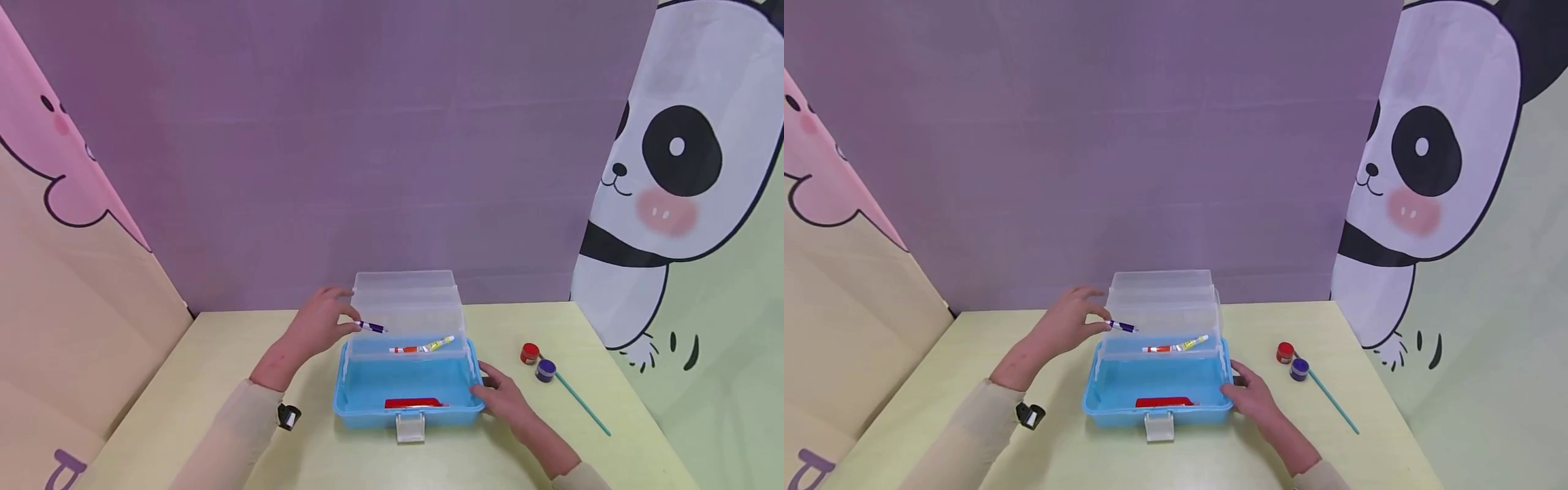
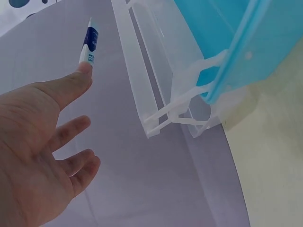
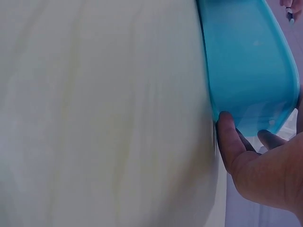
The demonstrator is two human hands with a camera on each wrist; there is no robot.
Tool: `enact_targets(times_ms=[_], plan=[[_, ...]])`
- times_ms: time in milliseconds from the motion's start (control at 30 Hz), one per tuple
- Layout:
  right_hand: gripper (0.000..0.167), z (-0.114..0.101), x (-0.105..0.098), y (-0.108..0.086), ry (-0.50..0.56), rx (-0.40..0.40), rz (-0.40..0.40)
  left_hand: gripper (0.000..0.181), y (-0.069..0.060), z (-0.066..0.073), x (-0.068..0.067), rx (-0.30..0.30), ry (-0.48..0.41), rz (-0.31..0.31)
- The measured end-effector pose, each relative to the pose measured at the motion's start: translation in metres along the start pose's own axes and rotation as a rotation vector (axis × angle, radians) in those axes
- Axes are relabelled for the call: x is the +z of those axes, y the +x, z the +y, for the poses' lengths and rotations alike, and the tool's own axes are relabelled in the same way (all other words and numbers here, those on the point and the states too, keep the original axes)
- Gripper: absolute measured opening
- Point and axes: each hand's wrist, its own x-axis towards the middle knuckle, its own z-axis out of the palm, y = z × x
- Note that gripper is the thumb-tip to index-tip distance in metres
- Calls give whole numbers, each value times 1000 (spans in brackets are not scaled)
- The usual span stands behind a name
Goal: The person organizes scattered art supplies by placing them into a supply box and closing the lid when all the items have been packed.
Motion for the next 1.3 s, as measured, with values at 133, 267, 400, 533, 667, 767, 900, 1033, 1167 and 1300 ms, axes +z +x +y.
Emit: enact_targets(times_ms=[133, 267, 400, 533, 667, 767, 900, 1033, 1167, 1300], plan=[[67, 1, 0, 0, 0, -1, -1, 15, 5, 1, 4, 10, -9, 49], [66, 1, 0, 1, -1, -6, 0, 15, 9, 2, 10, 16, -8, 88], [66, 1, 0, 1, -4, -7, -2, 16, 12, 5, 16, 21, -17, 103], [66, 2, 1, 1, 0, -7, 1, 15, 15, 10, 20, 15, -41, 105], [66, 2, 0, 0, -3, -5, 4, 15, 19, 14, 23, 6, -53, 102], [66, 2, 0, 0, -7, -4, 2, 15, 22, 17, 26, 4, -59, 106], [67, 3, 0, 0, -7, -2, 1, 16, 25, 20, 31, 1, -65, 109], [66, 2, -1, 2, -13, -6, 5, 17, 28, 21, 35, -4, -66, 106], [66, 1, -1, 2, -20, -1, 3, 16, 30, 22, 38, -6, -82, 98], [67, 0, -1, 0, -18, 6, -1, 16, 32, 23, 39, -5, -98, 90]])
